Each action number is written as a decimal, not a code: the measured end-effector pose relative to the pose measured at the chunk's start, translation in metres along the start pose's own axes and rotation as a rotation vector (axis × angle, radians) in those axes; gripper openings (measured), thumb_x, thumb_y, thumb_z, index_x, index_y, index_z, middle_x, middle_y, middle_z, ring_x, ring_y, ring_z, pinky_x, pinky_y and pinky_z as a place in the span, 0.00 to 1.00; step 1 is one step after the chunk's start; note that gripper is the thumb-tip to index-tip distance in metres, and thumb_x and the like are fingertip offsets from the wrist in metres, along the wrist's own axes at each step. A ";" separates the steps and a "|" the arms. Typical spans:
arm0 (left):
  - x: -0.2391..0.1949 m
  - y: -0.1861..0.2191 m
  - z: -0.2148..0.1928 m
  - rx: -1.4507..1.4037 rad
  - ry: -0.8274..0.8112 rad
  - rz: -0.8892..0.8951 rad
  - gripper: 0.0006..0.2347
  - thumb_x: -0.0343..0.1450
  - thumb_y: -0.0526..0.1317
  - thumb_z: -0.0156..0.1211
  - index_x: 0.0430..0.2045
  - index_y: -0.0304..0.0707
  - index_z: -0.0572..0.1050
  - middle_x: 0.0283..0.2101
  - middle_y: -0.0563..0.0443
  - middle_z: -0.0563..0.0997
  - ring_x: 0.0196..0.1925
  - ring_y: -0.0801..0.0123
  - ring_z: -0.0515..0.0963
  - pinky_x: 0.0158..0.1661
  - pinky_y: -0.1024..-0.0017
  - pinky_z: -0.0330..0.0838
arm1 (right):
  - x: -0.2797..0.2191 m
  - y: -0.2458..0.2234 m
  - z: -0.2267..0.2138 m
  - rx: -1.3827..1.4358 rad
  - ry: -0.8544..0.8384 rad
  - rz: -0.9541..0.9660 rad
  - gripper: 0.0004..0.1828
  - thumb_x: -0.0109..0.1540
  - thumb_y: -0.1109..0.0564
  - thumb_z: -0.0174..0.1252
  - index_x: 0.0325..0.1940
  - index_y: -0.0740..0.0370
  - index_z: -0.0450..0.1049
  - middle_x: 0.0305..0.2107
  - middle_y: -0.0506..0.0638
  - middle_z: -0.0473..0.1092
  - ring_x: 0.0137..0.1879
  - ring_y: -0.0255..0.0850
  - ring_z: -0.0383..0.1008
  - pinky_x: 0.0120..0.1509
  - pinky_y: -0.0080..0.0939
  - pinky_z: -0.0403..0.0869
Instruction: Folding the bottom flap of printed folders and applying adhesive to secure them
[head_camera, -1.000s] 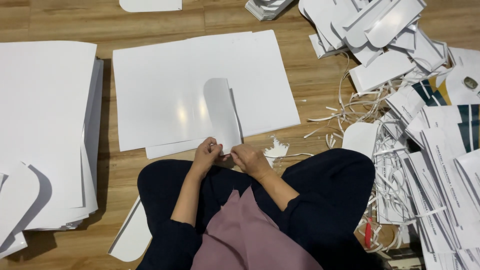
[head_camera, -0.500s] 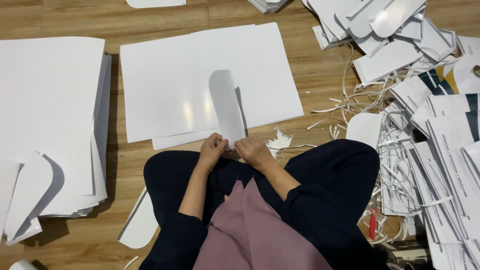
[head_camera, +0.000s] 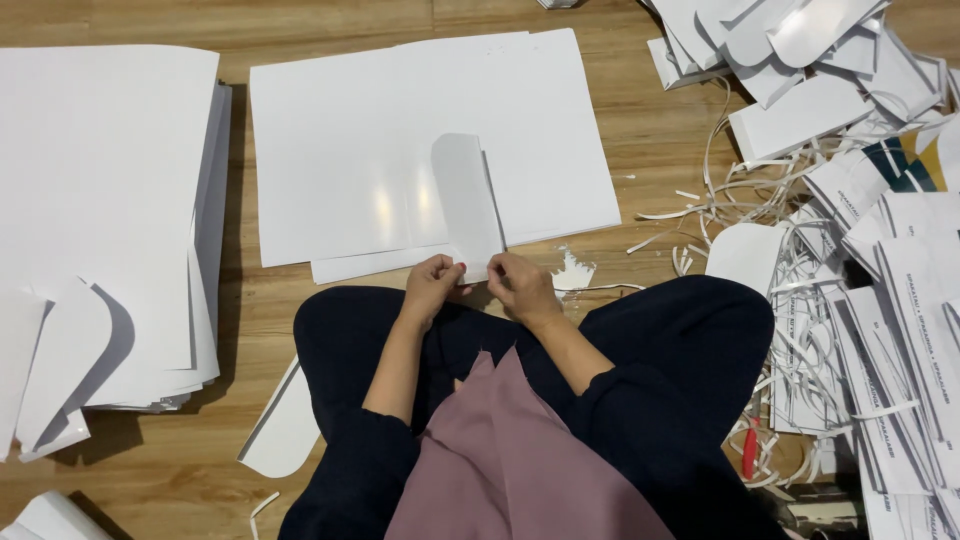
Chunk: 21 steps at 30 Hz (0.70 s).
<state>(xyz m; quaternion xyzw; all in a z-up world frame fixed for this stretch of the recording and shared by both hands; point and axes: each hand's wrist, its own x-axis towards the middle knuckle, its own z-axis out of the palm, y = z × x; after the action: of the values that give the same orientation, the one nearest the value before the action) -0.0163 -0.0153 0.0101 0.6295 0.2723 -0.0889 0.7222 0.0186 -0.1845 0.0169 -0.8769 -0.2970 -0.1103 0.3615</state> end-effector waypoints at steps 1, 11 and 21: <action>0.000 0.000 -0.001 -0.007 0.008 -0.001 0.04 0.64 0.35 0.56 0.21 0.33 0.72 0.14 0.52 0.69 0.20 0.68 0.76 0.25 0.77 0.74 | 0.003 -0.002 -0.006 0.044 0.021 0.004 0.05 0.57 0.50 0.54 0.32 0.50 0.69 0.21 0.43 0.69 0.33 0.37 0.73 0.35 0.33 0.71; 0.002 -0.001 -0.002 -0.047 0.008 -0.032 0.04 0.64 0.35 0.55 0.21 0.32 0.69 0.16 0.50 0.69 0.22 0.63 0.78 0.27 0.75 0.76 | 0.005 -0.016 -0.008 -0.111 0.006 -0.240 0.06 0.59 0.52 0.49 0.32 0.52 0.70 0.23 0.45 0.68 0.32 0.38 0.72 0.35 0.34 0.72; 0.019 -0.025 -0.009 0.014 0.015 -0.012 0.05 0.63 0.37 0.56 0.19 0.36 0.70 0.15 0.50 0.70 0.20 0.68 0.76 0.22 0.77 0.73 | 0.010 -0.007 0.005 -0.449 0.147 -0.486 0.06 0.58 0.55 0.46 0.26 0.54 0.64 0.18 0.45 0.61 0.25 0.37 0.66 0.30 0.32 0.67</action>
<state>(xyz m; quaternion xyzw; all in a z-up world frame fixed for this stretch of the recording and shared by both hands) -0.0144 -0.0077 -0.0217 0.6336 0.2811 -0.0905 0.7151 0.0220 -0.1729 0.0214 -0.8280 -0.4386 -0.3189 0.1428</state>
